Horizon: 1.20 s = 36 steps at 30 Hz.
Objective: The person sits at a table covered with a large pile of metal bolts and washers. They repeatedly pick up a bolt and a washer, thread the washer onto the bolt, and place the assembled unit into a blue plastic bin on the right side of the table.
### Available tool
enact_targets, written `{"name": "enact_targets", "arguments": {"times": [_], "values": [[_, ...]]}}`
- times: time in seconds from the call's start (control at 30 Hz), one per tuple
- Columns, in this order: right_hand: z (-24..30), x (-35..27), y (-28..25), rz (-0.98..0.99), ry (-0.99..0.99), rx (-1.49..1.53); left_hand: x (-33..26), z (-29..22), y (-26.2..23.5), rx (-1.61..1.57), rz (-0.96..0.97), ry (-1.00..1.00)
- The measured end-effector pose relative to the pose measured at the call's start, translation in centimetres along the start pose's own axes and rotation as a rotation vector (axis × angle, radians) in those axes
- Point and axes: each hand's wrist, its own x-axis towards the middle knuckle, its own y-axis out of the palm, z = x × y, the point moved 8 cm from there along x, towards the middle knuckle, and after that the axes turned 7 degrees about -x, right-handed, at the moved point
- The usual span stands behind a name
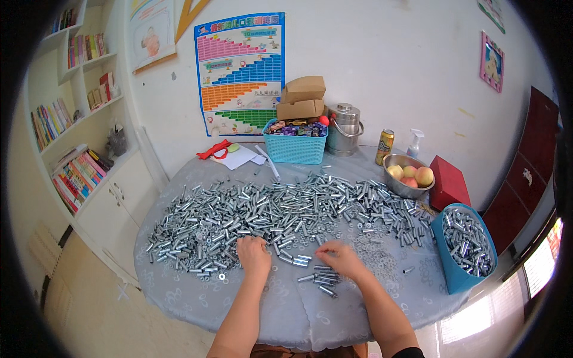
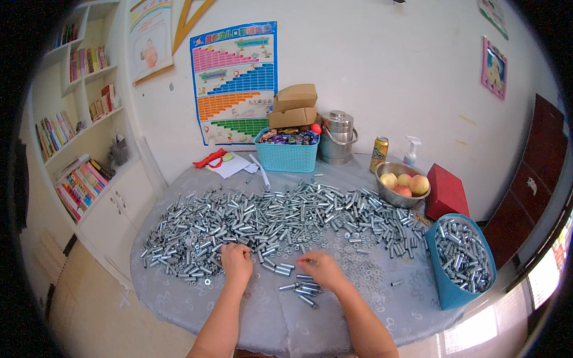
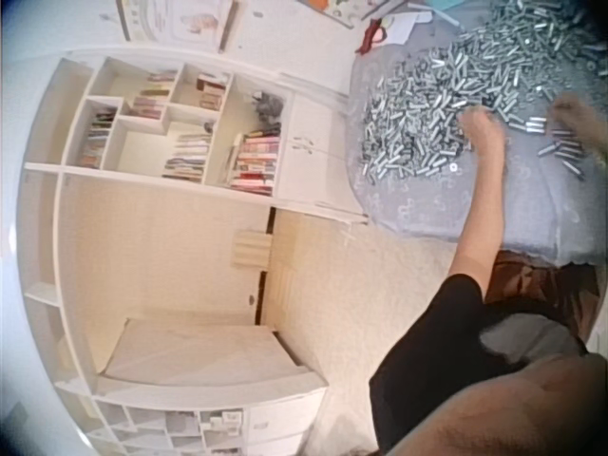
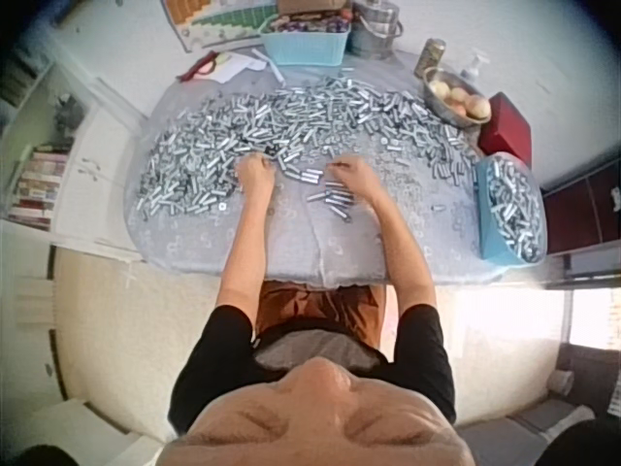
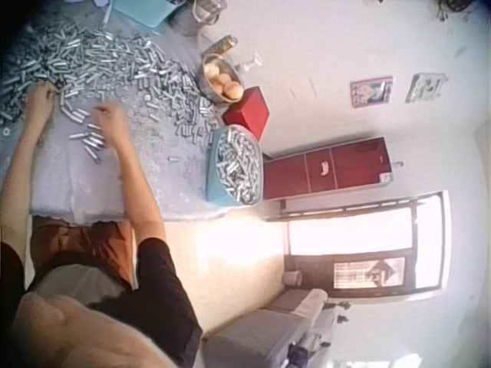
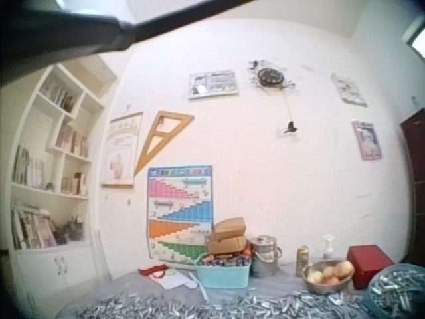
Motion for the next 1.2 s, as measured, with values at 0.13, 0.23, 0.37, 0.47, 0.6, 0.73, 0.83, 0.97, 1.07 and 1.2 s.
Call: {"name": "enact_targets", "arguments": {"times": [0.13,0.23,0.37,0.47,0.6,0.73,0.83,0.97,1.07,1.2], "values": [[-0.8,0.2,-1.8,-0.129,0.071,-0.025,0.0,-0.9,-0.5,0.083,-0.022,0.049],[-0.9,0.2,-1.9,-0.167,0.044,-0.049,-0.1,-0.9,-0.6,0.093,-0.001,0.04],[-1.2,0.1,-2.4,-0.287,-0.069,-0.203,0.1,-0.5,0.0,0.066,0.016,0.006],[-1.3,0.1,-2.0,-0.33,-0.174,-0.362,0.3,-0.6,0.1,0.016,0.015,0.031],[-0.1,-0.1,-1.4,-0.309,-0.149,-0.486,0.4,-1.1,0.0,0.003,0.015,0.075],[-0.7,0.1,-1.7,-0.287,-0.087,-0.438,0.5,-1.0,0.8,0.021,0.03,0.093],[-2.0,0.2,-2.2,-0.295,0.031,-0.265,0.5,-1.8,0.4,-0.02,-0.053,0.162],[-2.3,0.1,-2.4,-0.345,0.049,0.024,0.8,-3.1,0.3,-0.457,-0.001,0.158],[-0.7,0.6,-1.8,-0.27,0.014,0.188,-0.2,-3.0,2.9,-0.853,0.184,-0.009],[0.9,0.5,-0.9,-0.184,-0.046,0.276,-1.4,-3.5,4.1,-1.052,0.394,-0.256]]}}
